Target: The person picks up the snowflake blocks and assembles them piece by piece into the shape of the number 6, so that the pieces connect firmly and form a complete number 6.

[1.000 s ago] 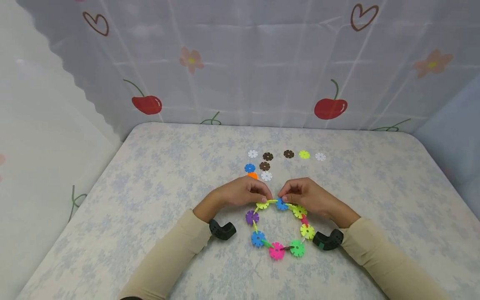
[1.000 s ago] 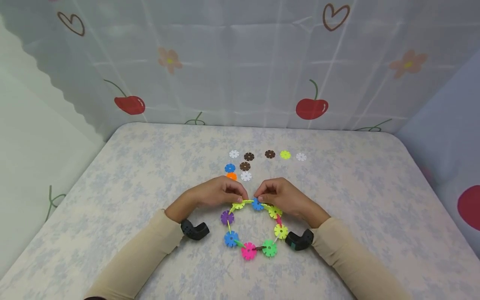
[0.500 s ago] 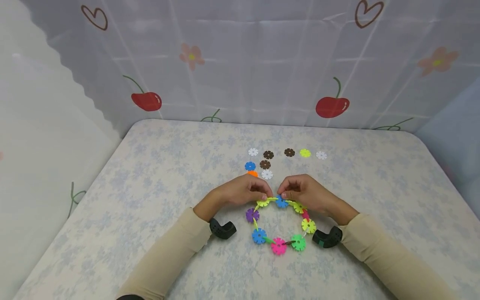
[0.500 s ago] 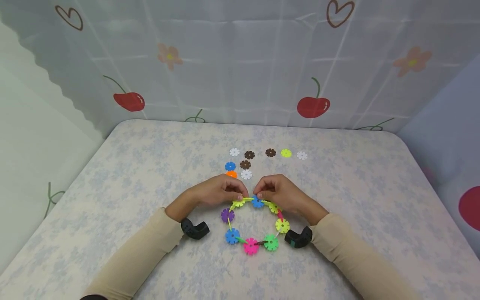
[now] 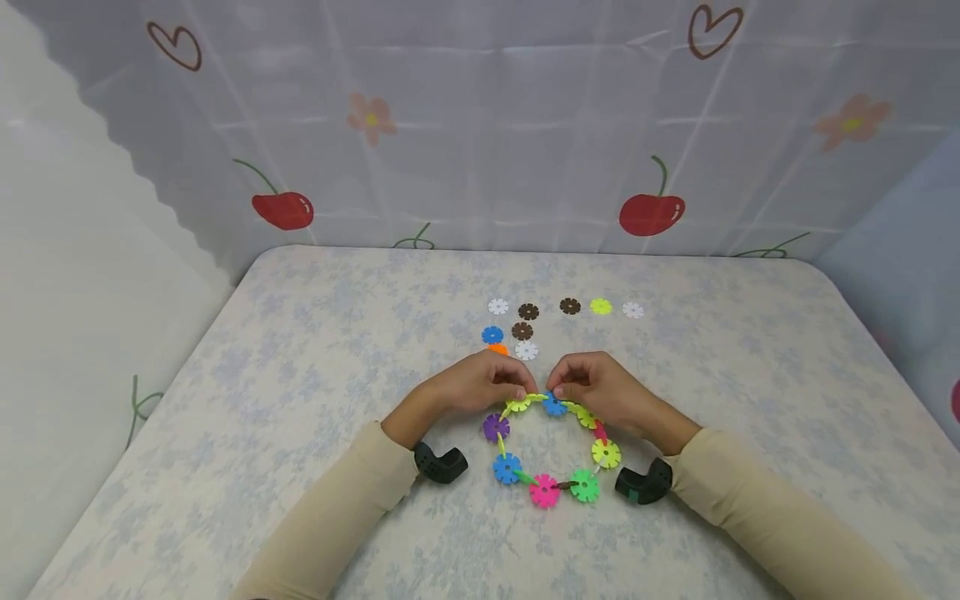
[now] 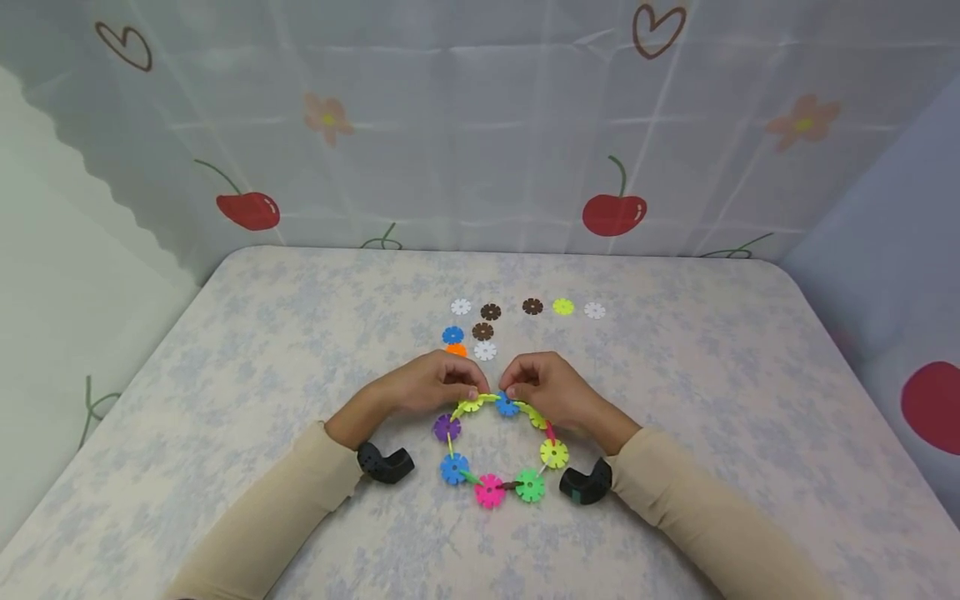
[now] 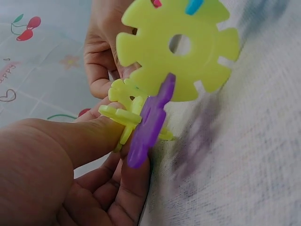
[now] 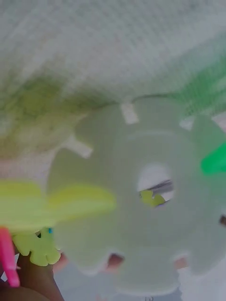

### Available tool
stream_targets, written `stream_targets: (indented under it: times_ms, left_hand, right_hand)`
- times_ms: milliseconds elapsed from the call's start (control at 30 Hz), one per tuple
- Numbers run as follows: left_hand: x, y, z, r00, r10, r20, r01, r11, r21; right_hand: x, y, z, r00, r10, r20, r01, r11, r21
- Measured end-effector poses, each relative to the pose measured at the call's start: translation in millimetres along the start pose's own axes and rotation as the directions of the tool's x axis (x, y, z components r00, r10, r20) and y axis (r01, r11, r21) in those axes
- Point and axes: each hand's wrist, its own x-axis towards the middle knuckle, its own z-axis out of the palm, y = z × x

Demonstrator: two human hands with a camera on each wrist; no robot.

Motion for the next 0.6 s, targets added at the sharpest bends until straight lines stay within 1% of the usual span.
stream_targets:
  times_ms: [233,433,533,600]
  left_hand:
    - [-1.0,0.4,-0.1,1.000,0.005,0.005,-0.005,1.000,-0.008]
    - [-1.6,-0.1,-0.3,1.000,0.007,0.004,-0.007,1.000,-0.005]
    - [-1.5,-0.1,0.2,1.000,0.012,0.008,-0.012,1.000,-0.004]
    - [-0.9,-0.2,0.4,1.000,0.013,0.013,-0.012,1.000,-0.006]
  right_hand:
    - [0.2,-2.4,1.7,1.000,0.026,-0.003,-0.026,1.000,0.016]
    - [1.0,-1.5,2.6,1.000,0.024,-0.001,-0.024,0.999,0.025]
    - [0.9,-1.2,3.9,1.000,0.017,0.010,-0.018,1.000,0.016]
    - [0.3,-1.4,4.5,1.000,0.030,0.006,-0.030,1.000,0.005]
